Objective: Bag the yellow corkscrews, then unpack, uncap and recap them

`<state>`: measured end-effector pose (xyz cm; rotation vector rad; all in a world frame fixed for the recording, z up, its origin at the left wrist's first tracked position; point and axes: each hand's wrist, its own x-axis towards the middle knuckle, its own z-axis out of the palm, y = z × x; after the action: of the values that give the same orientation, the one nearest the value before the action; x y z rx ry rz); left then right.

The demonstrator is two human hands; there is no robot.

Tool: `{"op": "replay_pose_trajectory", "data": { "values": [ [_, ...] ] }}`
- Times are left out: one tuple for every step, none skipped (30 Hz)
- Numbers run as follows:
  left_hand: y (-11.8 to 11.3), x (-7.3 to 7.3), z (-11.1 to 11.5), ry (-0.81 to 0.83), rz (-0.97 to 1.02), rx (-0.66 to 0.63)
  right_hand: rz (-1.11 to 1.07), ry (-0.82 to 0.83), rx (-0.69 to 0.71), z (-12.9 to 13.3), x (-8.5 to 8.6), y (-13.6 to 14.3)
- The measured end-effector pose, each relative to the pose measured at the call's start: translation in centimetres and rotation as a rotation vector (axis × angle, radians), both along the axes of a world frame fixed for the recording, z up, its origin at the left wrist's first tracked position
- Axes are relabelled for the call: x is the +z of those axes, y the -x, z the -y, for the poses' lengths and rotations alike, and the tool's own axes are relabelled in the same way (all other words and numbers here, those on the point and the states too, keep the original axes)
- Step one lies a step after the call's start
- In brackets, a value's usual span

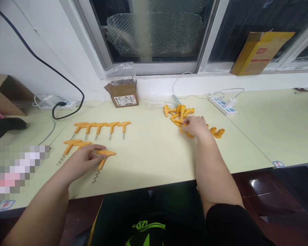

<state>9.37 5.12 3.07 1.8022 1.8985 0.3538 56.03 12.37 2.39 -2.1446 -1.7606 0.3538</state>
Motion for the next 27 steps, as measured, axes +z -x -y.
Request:
{"op": "replay_pose_trajectory", "data": {
  "values": [
    [0.1,-0.5,0.5,-0.052,-0.034,-0.002,0.023,0.040,0.017,0.0,0.0,0.0],
    [0.1,-0.9,1.0,-0.114,-0.073,0.004,0.052,0.080,0.019,0.0,-0.1,0.0],
    [0.1,-1.3,1.6,-0.174,-0.110,0.013,0.087,0.111,0.009,0.0,-0.1,-0.1],
    [0.0,-1.6,2.2,-0.218,-0.141,0.018,0.123,0.128,-0.007,-0.1,-0.2,-0.1],
    [-0.1,-1.9,2.8,-0.236,-0.162,0.015,0.156,0.129,-0.020,-0.2,-0.3,-0.1],
    [-0.2,-2.1,3.4,-0.235,-0.174,0.003,0.181,0.119,-0.026,-0.2,-0.4,-0.1],
    [-0.2,-2.3,3.9,-0.221,-0.183,-0.014,0.196,0.101,-0.028,-0.3,-0.4,0.0],
    [-0.2,-2.5,4.3,-0.212,-0.191,-0.024,0.201,0.082,-0.022,-0.4,-0.5,0.1],
    [-0.1,-2.7,4.5,-0.207,-0.201,-0.027,0.200,0.061,-0.014,-0.5,-0.6,0.2],
    [0.1,-2.8,4.6,-0.209,-0.214,-0.021,0.197,0.036,-0.002,-0.6,-0.8,0.4],
    [0.3,-2.9,4.5,-0.216,-0.226,-0.009,0.196,0.005,0.013,-0.8,-0.9,0.7],
    [0.5,-3.0,4.4,-0.226,-0.237,0.003,0.198,-0.034,0.032,-1.0,-1.1,1.0],
    [0.7,-3.0,4.1,-0.235,-0.246,0.014,0.201,-0.079,0.054,-1.3,-1.3,1.4],
    [0.9,-3.0,3.8,-0.245,-0.254,0.024,0.206,-0.125,0.075,-1.6,-1.6,1.9],
    [1.0,-3.0,3.4,-0.256,-0.259,0.031,0.210,-0.166,0.096,-2.0,-1.8,2.3],
    [1.0,-3.0,3.1,-0.268,-0.262,0.034,0.214,-0.194,0.112,-2.4,-2.1,2.8],
    [1.0,-3.0,2.8,-0.279,-0.263,0.035,0.221,-0.203,0.118,-2.8,-2.4,3.3],
    [1.0,-3.0,2.6,-0.288,-0.264,0.035,0.230,-0.193,0.115,-3.3,-2.8,3.7],
    [0.9,-3.0,2.4,-0.291,-0.266,0.032,0.241,-0.168,0.104,-3.6,-3.1,4.0],
    [0.8,-3.0,2.3,-0.290,-0.271,0.027,0.254,-0.134,0.088,-4.0,-3.4,4.3],
    [0.7,-2.9,2.2,-0.288,-0.278,0.024,0.266,-0.103,0.072,-4.2,-3.7,4.5],
    [0.7,-2.9,2.1,-0.289,-0.286,0.024,0.276,-0.082,0.061,-4.5,-3.9,4.6],
    [0.6,-2.8,2.0,-0.294,-0.294,0.027,0.283,-0.077,0.054,-4.6,-4.2,4.6],
    [0.6,-2.8,1.9,-0.304,-0.302,0.029,0.289,-0.081,0.049,-4.8,-4.3,4.6],
    [0.7,-2.7,1.8,-0.314,-0.308,0.031,0.295,-0.087,0.043,-4.9,-4.4,4.5],
    [0.7,-2.6,1.6,-0.324,-0.312,0.031,0.298,-0.087,0.034,-4.9,-4.4,4.5],
    [0.6,-2.4,1.3,-0.329,-0.315,0.028,0.300,-0.078,0.023,-4.9,-4.3,4.4]
  ]
}}
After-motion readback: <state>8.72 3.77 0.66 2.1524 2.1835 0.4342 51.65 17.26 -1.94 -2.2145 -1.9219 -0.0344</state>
